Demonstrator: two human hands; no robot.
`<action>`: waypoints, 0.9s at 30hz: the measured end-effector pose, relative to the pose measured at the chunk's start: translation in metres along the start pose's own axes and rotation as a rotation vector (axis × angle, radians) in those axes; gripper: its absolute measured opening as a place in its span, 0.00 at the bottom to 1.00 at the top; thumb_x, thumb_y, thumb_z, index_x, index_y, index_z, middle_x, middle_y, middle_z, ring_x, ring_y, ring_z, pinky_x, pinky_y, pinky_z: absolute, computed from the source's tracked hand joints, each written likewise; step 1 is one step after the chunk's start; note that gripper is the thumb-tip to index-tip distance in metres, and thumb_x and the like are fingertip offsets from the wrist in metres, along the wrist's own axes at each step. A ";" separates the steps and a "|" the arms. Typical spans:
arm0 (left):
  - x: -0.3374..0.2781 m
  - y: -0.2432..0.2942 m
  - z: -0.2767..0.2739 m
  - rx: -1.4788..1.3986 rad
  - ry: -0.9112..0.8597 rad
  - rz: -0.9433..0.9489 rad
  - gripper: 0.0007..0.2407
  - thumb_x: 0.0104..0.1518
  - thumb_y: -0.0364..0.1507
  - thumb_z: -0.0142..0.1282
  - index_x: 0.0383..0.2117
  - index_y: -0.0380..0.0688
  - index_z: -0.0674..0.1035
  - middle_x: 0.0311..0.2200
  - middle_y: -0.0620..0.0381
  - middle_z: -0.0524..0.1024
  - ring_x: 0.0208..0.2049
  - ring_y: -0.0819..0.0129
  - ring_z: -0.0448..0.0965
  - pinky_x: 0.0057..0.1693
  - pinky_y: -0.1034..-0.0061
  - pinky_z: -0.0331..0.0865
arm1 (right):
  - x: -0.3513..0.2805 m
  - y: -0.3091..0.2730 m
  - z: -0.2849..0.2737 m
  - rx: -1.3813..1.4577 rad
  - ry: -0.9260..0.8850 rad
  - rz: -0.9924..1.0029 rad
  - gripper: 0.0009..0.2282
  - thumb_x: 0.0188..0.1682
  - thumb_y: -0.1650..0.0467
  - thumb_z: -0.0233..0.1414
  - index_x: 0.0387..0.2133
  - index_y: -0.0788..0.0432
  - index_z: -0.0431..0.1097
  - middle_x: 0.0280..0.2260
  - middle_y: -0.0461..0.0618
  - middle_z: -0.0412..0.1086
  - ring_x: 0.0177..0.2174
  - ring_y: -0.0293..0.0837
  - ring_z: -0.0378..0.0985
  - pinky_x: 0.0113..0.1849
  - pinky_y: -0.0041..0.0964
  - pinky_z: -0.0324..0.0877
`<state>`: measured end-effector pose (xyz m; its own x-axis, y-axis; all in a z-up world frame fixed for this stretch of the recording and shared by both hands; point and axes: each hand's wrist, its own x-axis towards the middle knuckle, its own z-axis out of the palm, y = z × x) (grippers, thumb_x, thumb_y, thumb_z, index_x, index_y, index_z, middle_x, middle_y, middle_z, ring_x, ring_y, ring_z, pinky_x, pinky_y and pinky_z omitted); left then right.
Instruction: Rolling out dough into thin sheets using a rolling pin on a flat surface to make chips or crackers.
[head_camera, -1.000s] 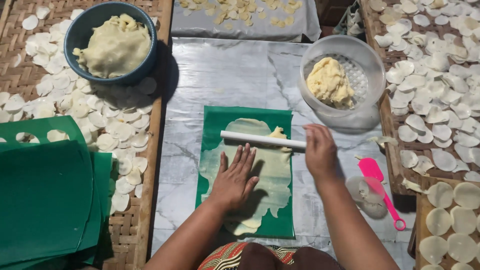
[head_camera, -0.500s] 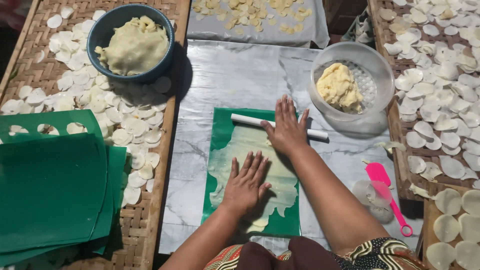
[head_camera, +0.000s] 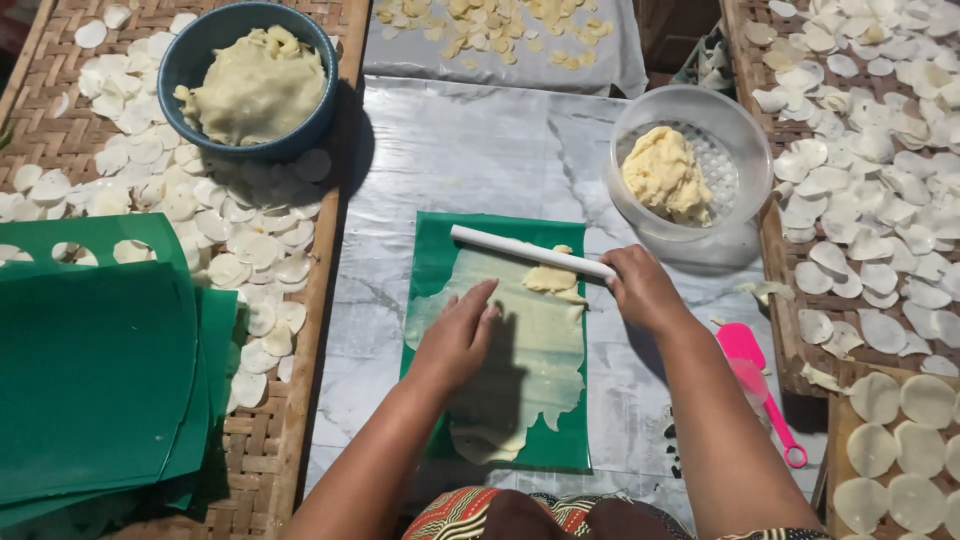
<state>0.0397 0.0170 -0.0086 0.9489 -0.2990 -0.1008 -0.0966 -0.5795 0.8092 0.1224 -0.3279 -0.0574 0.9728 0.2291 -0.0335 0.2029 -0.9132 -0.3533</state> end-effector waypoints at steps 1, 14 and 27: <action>0.013 -0.005 0.005 0.169 0.163 0.142 0.20 0.67 0.39 0.42 0.66 0.54 0.66 0.64 0.48 0.67 0.67 0.50 0.62 0.69 0.52 0.55 | 0.000 0.000 -0.005 0.095 -0.013 0.007 0.17 0.49 0.70 0.55 0.52 0.45 0.69 0.46 0.46 0.67 0.51 0.52 0.74 0.54 0.49 0.68; 0.082 0.000 0.010 0.674 0.072 -0.007 0.27 0.69 0.45 0.27 0.72 0.50 0.53 0.75 0.53 0.44 0.75 0.55 0.39 0.75 0.54 0.30 | -0.051 -0.099 -0.021 -0.094 0.082 0.038 0.30 0.60 0.55 0.34 0.70 0.62 0.47 0.71 0.64 0.45 0.69 0.59 0.42 0.63 0.73 0.29; 0.154 0.022 -0.017 0.663 0.071 -0.129 0.28 0.69 0.45 0.22 0.74 0.48 0.44 0.76 0.51 0.33 0.76 0.52 0.29 0.74 0.46 0.20 | 0.027 -0.089 -0.018 -0.142 0.033 0.212 0.32 0.62 0.50 0.24 0.72 0.57 0.42 0.73 0.55 0.40 0.72 0.50 0.34 0.62 0.78 0.21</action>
<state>0.1890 -0.0290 0.0031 0.9805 -0.1588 -0.1157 -0.1236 -0.9562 0.2652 0.1322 -0.2467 -0.0100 0.9979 0.0188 -0.0614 0.0056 -0.9783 -0.2072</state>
